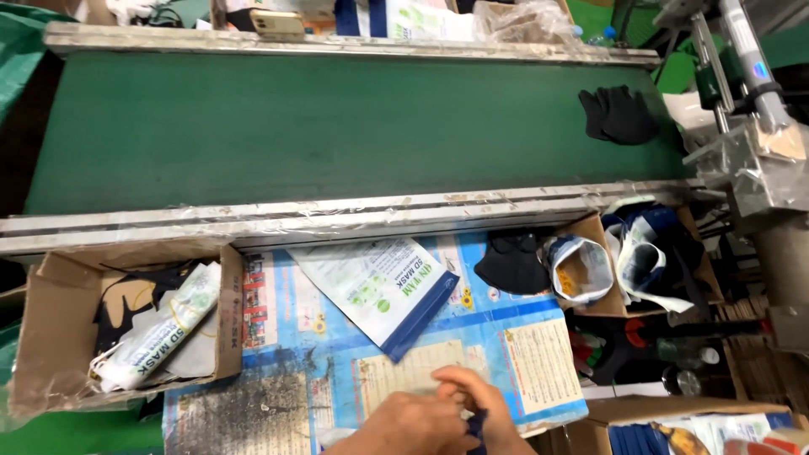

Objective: Packing face masks into plastic protective sleeves on a production line.

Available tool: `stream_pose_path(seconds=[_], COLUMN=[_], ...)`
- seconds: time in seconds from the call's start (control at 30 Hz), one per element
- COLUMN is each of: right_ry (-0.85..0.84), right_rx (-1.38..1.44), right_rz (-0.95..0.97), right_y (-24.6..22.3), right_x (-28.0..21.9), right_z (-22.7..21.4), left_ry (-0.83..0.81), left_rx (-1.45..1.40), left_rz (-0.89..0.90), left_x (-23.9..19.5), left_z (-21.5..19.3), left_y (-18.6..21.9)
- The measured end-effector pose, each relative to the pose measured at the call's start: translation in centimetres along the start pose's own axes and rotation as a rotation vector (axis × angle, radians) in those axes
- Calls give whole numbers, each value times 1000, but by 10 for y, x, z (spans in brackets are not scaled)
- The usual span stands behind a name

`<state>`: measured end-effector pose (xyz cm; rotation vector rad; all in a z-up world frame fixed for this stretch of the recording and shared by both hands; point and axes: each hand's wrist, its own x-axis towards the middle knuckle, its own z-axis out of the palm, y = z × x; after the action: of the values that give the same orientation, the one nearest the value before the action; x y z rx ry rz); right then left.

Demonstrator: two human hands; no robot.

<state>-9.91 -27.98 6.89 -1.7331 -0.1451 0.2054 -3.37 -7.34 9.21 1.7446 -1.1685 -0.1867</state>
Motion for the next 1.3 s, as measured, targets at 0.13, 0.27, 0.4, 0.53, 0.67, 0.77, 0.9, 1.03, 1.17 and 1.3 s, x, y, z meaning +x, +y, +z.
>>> stream_pose_path(seconds=[0.13,0.27,0.4,0.53,0.67,0.77,0.9,1.03,1.17,1.3], right_ry=[100,26,103,89,85,106,40,112,10,64], right_rx=[307,109,-199,-206,-260,-228,-130,-186,-188,-216], right_rz=[119,-148,-249,-241,-305,-212,-132,-130,-142,-144], right_y=[-10,-27,-35,-33,-33,-34,-32,-28,-29,-15], right_x=[2,5,5,1,19,10,13,10,13,3], right_z=[-10,-11,2,4,4,8,5,10,-1,7], left_ry=[-15,46,162,180,188,181,145,132,72,134], left_rx=[43,-67,-63,-220,-137,-104,-111,-85,-68,-61], left_rz=[109,-90,-91,-64,5,-4,-30,-48,-159,-163], left_x=[12,13,27,30,29,20,17,20,14,11], left_z=[-60,-65,-70,-74,-63,-51,-55,-62,-61,-54], left_y=[28,31,38,48,27,25,24,27,23,18])
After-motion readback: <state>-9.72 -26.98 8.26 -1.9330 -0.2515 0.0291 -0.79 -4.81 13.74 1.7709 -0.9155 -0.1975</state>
